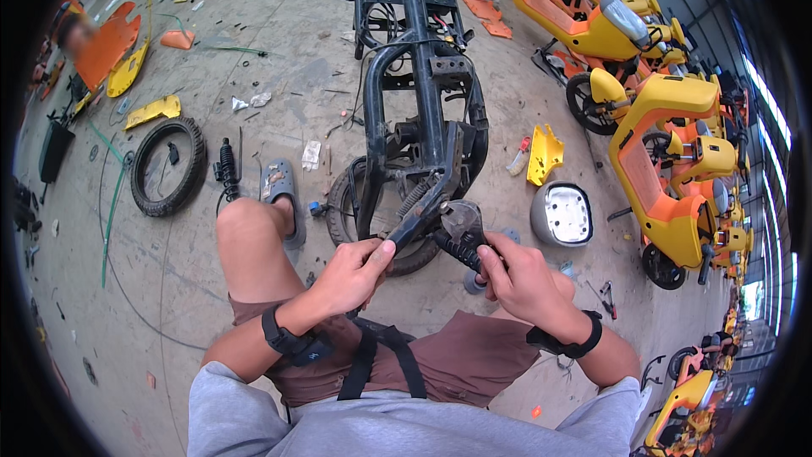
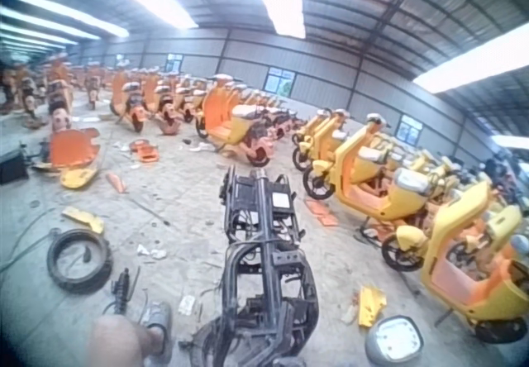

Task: The person manipulates a metal chain by hand, then uses a pair of pliers and a wrench to work on a shock absorber and frame assembly on the floor.

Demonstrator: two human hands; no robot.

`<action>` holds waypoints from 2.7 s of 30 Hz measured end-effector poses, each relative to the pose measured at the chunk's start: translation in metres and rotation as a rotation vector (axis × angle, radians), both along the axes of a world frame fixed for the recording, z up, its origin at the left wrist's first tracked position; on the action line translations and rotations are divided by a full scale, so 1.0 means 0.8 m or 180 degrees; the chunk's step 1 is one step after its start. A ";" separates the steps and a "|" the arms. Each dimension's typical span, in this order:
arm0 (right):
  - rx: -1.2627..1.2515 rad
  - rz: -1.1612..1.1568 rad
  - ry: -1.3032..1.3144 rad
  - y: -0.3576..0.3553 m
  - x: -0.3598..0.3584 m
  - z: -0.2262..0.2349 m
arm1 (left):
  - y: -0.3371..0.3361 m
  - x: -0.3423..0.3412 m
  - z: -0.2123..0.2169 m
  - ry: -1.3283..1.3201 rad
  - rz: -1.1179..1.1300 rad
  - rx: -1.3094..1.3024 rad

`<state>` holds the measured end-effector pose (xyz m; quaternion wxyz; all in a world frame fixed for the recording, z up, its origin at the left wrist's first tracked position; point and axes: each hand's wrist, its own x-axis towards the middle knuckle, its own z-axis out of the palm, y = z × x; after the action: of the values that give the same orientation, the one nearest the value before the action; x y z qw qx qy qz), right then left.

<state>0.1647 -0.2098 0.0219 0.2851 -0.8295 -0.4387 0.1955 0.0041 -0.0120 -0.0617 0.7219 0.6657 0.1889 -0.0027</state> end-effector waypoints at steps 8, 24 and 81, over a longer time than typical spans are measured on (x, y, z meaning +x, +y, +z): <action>-0.0186 -0.0541 0.1451 0.015 -0.004 0.011 | -0.003 0.002 -0.007 -0.0005 0.0070 0.0247; 0.0281 -0.0328 0.2677 0.017 0.010 -0.016 | -0.001 0.005 -0.010 0.0017 0.0523 0.0082; 0.0053 -0.0612 0.1524 -0.013 -0.022 0.019 | 0.002 0.002 -0.016 -0.1025 0.1047 0.1684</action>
<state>0.1473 -0.2200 0.0375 0.4049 -0.7951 -0.2794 0.3547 0.0056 -0.0107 -0.0742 0.5357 0.7823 0.1715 0.2678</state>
